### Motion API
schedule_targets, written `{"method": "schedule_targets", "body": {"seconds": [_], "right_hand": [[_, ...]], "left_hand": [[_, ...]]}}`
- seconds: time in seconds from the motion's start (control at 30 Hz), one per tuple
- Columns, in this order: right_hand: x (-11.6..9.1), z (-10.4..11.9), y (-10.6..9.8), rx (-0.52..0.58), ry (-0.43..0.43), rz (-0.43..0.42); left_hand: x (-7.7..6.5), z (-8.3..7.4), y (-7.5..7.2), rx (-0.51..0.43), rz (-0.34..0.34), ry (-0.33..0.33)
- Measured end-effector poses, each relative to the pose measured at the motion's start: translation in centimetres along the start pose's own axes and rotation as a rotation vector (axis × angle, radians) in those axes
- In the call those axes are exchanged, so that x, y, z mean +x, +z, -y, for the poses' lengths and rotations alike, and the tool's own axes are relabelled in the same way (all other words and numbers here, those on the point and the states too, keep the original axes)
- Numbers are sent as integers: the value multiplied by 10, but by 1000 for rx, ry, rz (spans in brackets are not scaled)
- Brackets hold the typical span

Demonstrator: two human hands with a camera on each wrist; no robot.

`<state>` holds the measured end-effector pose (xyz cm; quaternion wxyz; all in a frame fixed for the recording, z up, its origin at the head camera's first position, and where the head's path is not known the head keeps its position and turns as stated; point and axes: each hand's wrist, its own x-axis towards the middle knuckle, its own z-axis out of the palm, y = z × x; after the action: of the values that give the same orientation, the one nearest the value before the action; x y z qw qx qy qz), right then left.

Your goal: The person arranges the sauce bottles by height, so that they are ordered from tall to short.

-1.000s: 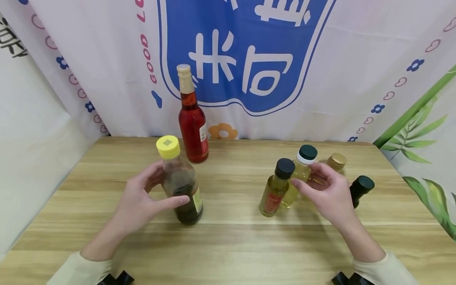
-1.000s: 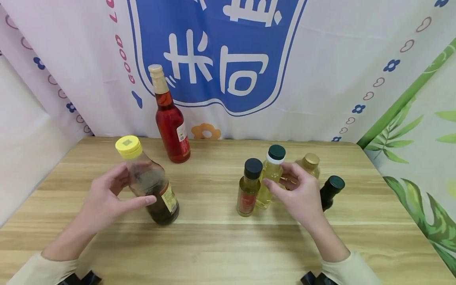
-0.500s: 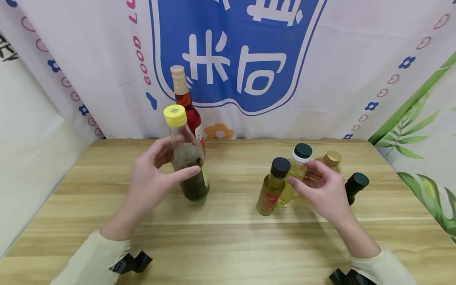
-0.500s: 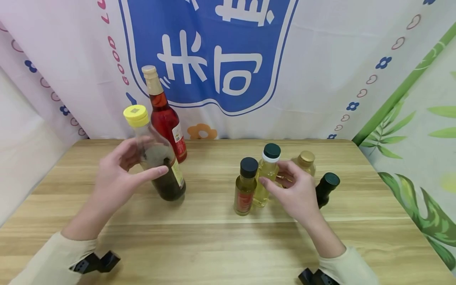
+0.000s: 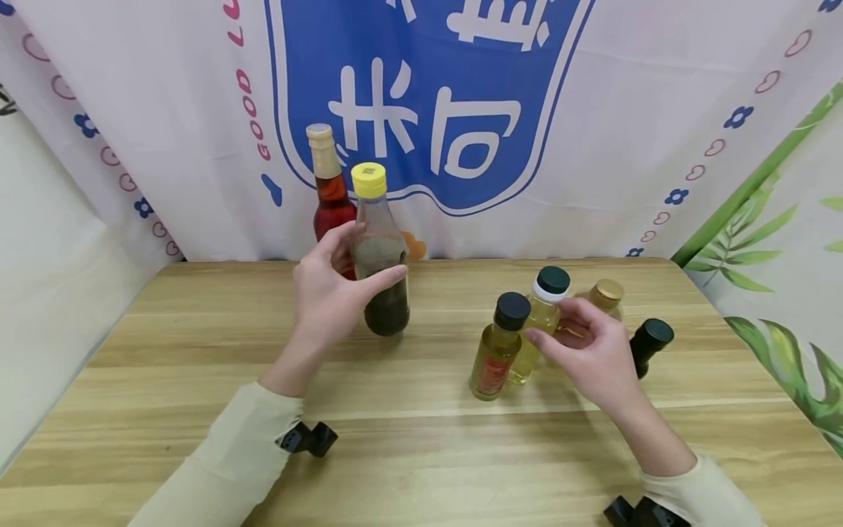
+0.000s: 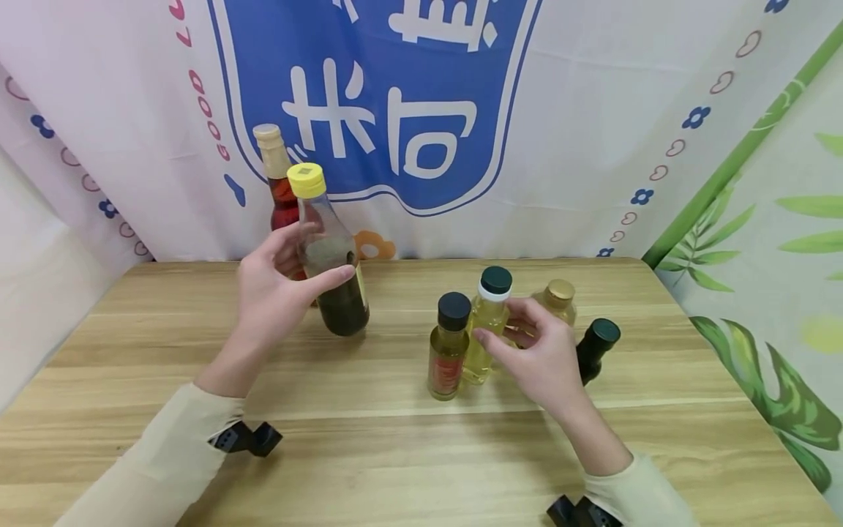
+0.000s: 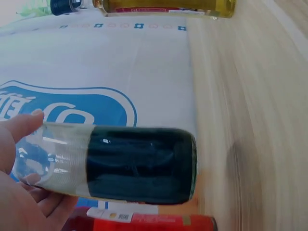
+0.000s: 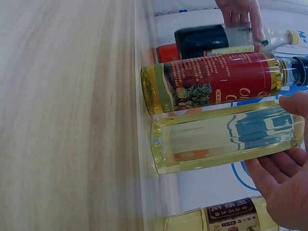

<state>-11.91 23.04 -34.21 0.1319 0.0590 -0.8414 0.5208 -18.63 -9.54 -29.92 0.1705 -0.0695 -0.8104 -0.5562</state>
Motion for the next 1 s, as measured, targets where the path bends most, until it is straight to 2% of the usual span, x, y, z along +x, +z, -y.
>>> {"method": "schedule_targets", "body": {"seconds": [0.33,0.57,1.0], "right_hand": [[-1,-1,1,0,-20,2],[-1,-1,1,-4,-22,-4],[0,0,1,0,-17,7]], "left_hand": [[9,4,27,-20,-99,-43],[14,7,44,0,-157,-65],[23,11,58,47,-207,-107]]}}
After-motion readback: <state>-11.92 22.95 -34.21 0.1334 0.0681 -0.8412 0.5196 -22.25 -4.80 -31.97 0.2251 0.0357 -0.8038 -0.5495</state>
